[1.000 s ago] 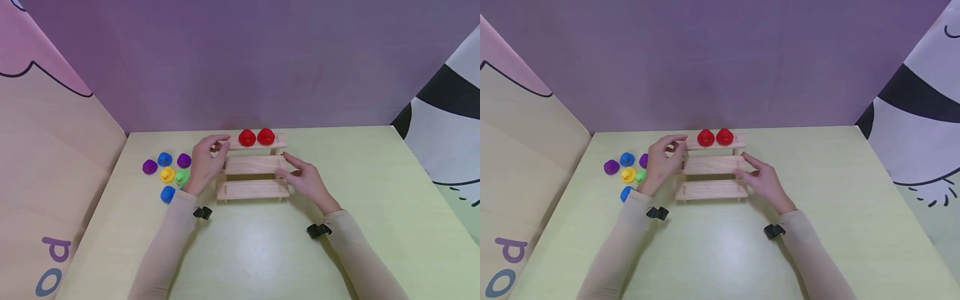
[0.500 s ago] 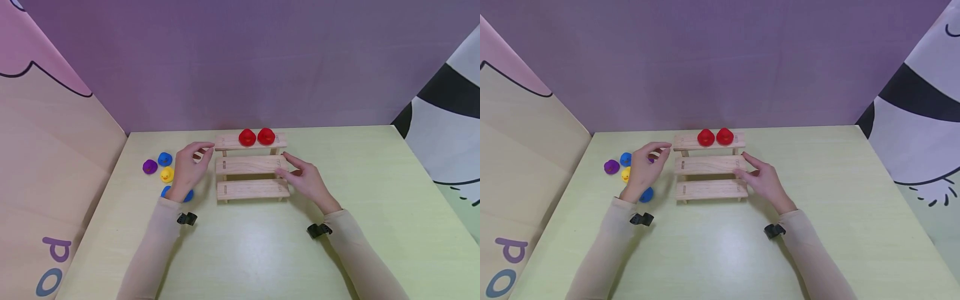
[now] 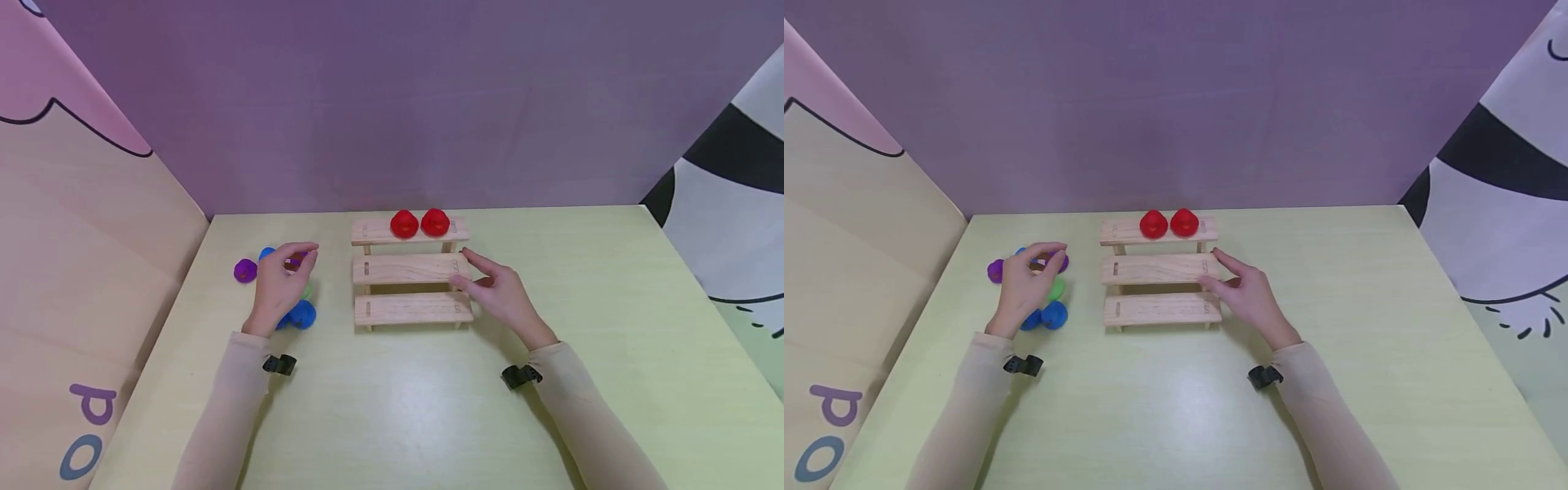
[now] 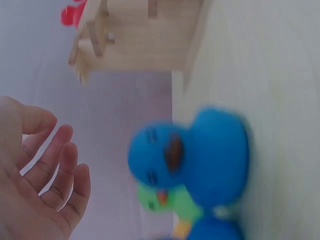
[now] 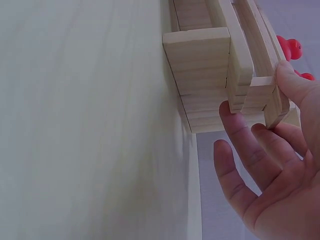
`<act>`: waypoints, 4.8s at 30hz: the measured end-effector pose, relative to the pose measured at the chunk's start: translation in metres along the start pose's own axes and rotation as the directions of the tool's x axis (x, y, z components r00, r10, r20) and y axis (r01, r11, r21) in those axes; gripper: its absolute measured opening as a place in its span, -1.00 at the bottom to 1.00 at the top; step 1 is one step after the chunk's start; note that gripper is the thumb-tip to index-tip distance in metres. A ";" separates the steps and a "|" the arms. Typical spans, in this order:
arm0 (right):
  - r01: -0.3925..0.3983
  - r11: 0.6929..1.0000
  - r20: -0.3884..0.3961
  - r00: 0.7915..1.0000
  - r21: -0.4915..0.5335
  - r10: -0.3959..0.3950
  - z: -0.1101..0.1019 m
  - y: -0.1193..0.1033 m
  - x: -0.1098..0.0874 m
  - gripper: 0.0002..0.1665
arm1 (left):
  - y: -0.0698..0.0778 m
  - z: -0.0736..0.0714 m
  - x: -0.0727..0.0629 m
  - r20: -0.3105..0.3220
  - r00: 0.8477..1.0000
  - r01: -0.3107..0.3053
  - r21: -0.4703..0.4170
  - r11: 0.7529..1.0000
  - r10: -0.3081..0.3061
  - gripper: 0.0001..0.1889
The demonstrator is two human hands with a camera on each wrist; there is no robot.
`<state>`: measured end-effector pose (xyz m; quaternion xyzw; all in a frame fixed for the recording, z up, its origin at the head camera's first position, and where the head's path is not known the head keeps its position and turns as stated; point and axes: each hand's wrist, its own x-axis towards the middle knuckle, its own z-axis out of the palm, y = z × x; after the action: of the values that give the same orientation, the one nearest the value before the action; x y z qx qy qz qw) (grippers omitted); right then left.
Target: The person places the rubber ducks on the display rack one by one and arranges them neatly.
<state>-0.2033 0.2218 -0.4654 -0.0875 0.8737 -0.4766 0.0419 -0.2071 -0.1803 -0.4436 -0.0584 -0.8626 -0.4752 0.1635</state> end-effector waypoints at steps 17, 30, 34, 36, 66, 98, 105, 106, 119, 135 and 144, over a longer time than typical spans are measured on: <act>0.000 1.000 -0.007 1.000 0.017 0.000 0.001 0.002 0.000 -0.11 | -0.047 -0.058 -0.005 -0.135 0.988 0.094 0.148 0.985 -0.074 -0.75; -0.002 1.000 -0.008 1.000 0.029 0.002 0.001 0.003 0.001 -0.12 | -0.072 -0.077 -0.002 -0.126 0.969 0.234 0.212 0.949 -0.211 -0.67; 0.005 1.000 -0.011 1.000 0.027 -0.004 0.001 0.003 0.001 -0.12 | -0.075 -0.081 -0.001 -0.100 0.968 0.250 0.250 0.936 -0.232 -0.65; 0.008 1.000 -0.011 1.000 0.027 -0.008 0.001 0.003 0.001 -0.12 | -0.077 -0.084 -0.001 -0.080 0.965 0.260 0.267 0.928 -0.248 -0.63; -0.005 1.000 -0.010 1.000 0.004 0.005 0.002 0.003 0.001 -0.11 | -0.084 -0.093 -0.003 0.077 0.946 0.273 0.335 0.901 -0.316 -0.57; 0.017 1.000 -0.019 1.000 0.014 -0.016 0.003 0.004 0.002 -0.11 | -0.057 -0.084 0.000 -0.023 0.976 0.215 0.289 0.933 -0.218 -0.56; 0.015 1.000 -0.014 1.000 0.004 -0.015 0.003 0.005 0.004 -0.12 | -0.046 -0.077 0.002 -0.035 0.984 0.178 0.252 0.951 -0.174 -0.55; 0.016 1.000 -0.016 1.000 0.004 -0.016 0.003 0.005 0.004 -0.13 | -0.044 -0.076 0.002 -0.039 0.984 0.177 0.247 0.953 -0.173 -0.54; 0.021 1.000 -0.024 0.999 0.023 -0.021 0.002 0.005 0.003 -0.12 | -0.013 -0.055 0.006 -0.021 0.996 0.087 0.185 0.979 -0.084 -0.58; -0.004 1.000 -0.018 1.000 0.008 0.004 0.002 0.004 0.002 -0.13 | 0.006 -0.025 0.011 -0.027 0.997 0.072 0.071 0.995 -0.070 -0.60; 0.023 1.000 -0.027 0.999 0.000 -0.023 0.002 0.005 0.002 -0.15 | 0.015 -0.013 0.014 -0.034 0.998 0.063 0.054 0.997 -0.061 -0.58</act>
<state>-0.2051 0.2222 -0.4706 -0.0914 0.8731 -0.4783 0.0246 -0.2132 -0.1840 -0.4200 -0.0192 -0.8740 -0.4569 0.1642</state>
